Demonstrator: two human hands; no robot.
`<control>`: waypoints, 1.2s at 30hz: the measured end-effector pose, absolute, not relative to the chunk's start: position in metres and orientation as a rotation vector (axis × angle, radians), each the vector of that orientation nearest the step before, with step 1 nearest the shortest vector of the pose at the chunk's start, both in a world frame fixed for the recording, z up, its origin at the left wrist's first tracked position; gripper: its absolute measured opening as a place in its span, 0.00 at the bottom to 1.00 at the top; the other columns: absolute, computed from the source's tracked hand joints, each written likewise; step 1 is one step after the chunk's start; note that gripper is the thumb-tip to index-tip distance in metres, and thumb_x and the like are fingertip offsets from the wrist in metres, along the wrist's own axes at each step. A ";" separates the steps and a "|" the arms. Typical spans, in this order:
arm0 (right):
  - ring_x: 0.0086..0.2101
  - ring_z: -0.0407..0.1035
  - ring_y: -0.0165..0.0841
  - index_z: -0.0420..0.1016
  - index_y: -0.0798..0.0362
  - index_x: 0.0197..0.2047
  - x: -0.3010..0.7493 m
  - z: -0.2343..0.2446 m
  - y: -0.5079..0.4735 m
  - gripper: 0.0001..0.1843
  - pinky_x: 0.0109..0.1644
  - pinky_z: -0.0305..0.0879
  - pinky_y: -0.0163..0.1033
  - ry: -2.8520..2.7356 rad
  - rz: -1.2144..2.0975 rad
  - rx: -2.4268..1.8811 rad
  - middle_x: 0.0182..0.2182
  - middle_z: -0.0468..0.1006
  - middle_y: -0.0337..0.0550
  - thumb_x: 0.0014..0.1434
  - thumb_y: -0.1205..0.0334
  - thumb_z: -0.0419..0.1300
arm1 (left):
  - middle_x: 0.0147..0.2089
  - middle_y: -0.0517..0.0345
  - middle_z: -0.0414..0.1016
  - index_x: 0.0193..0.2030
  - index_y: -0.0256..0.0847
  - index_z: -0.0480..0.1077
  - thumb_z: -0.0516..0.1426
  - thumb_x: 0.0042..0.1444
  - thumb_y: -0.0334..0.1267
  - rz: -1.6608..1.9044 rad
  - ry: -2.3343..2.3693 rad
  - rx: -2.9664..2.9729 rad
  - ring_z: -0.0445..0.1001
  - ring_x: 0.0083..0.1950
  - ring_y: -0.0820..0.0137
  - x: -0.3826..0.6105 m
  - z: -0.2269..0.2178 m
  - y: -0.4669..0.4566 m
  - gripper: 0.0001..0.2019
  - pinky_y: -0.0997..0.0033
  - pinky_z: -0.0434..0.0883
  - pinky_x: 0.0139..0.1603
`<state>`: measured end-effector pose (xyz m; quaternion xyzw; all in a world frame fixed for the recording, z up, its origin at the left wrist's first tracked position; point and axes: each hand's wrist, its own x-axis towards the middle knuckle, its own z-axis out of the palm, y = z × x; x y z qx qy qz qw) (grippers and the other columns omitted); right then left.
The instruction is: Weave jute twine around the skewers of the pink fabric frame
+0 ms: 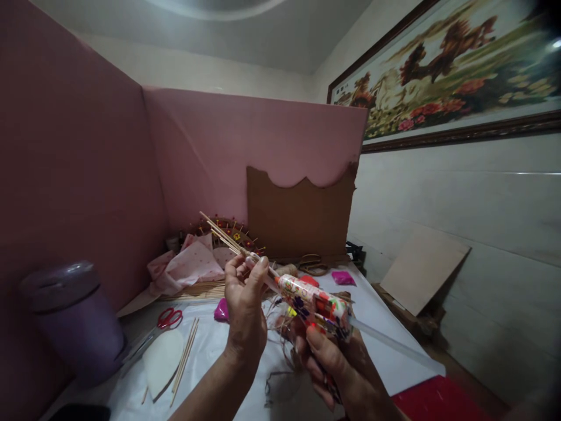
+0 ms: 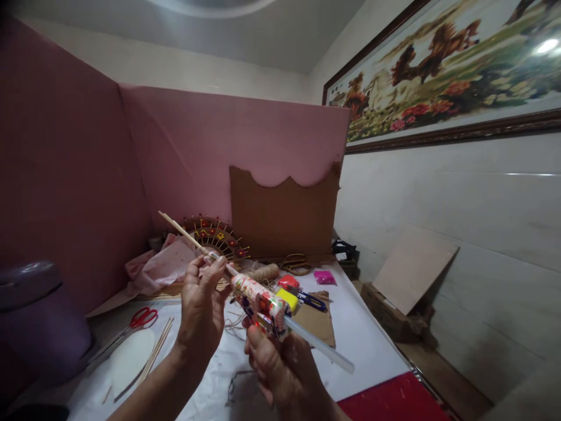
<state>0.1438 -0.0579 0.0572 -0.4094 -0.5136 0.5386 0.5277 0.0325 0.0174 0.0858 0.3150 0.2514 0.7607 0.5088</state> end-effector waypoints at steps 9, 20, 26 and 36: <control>0.16 0.51 0.20 0.68 0.58 0.28 0.139 0.060 -0.054 0.27 0.16 0.51 0.26 -1.270 1.234 -0.942 0.18 0.59 0.33 0.54 0.38 0.56 | 0.35 0.63 0.66 0.42 0.44 0.61 0.64 0.46 0.40 1.830 0.601 0.784 0.68 0.33 0.75 0.034 0.082 0.018 0.19 0.75 0.67 0.32; 0.16 0.53 0.20 0.68 0.58 0.27 0.141 0.056 -0.050 0.26 0.15 0.52 0.26 -1.265 1.239 -0.922 0.17 0.59 0.33 0.55 0.39 0.57 | 0.34 0.63 0.66 0.41 0.43 0.62 0.65 0.44 0.40 1.825 0.617 0.740 0.67 0.30 0.77 0.037 0.080 0.018 0.20 0.78 0.66 0.28; 0.15 0.53 0.20 0.68 0.58 0.26 0.140 0.057 -0.050 0.28 0.15 0.50 0.26 -1.248 1.258 -0.967 0.17 0.59 0.33 0.52 0.37 0.57 | 0.34 0.63 0.66 0.41 0.42 0.62 0.64 0.45 0.40 1.820 0.622 0.745 0.67 0.30 0.77 0.037 0.079 0.020 0.19 0.78 0.65 0.28; 0.15 0.52 0.19 0.68 0.58 0.25 0.141 0.055 -0.049 0.29 0.15 0.51 0.27 -1.244 1.228 -1.014 0.17 0.62 0.35 0.52 0.36 0.57 | 0.33 0.63 0.65 0.40 0.42 0.62 0.64 0.46 0.42 1.805 0.635 0.743 0.66 0.30 0.77 0.037 0.078 0.019 0.18 0.78 0.65 0.29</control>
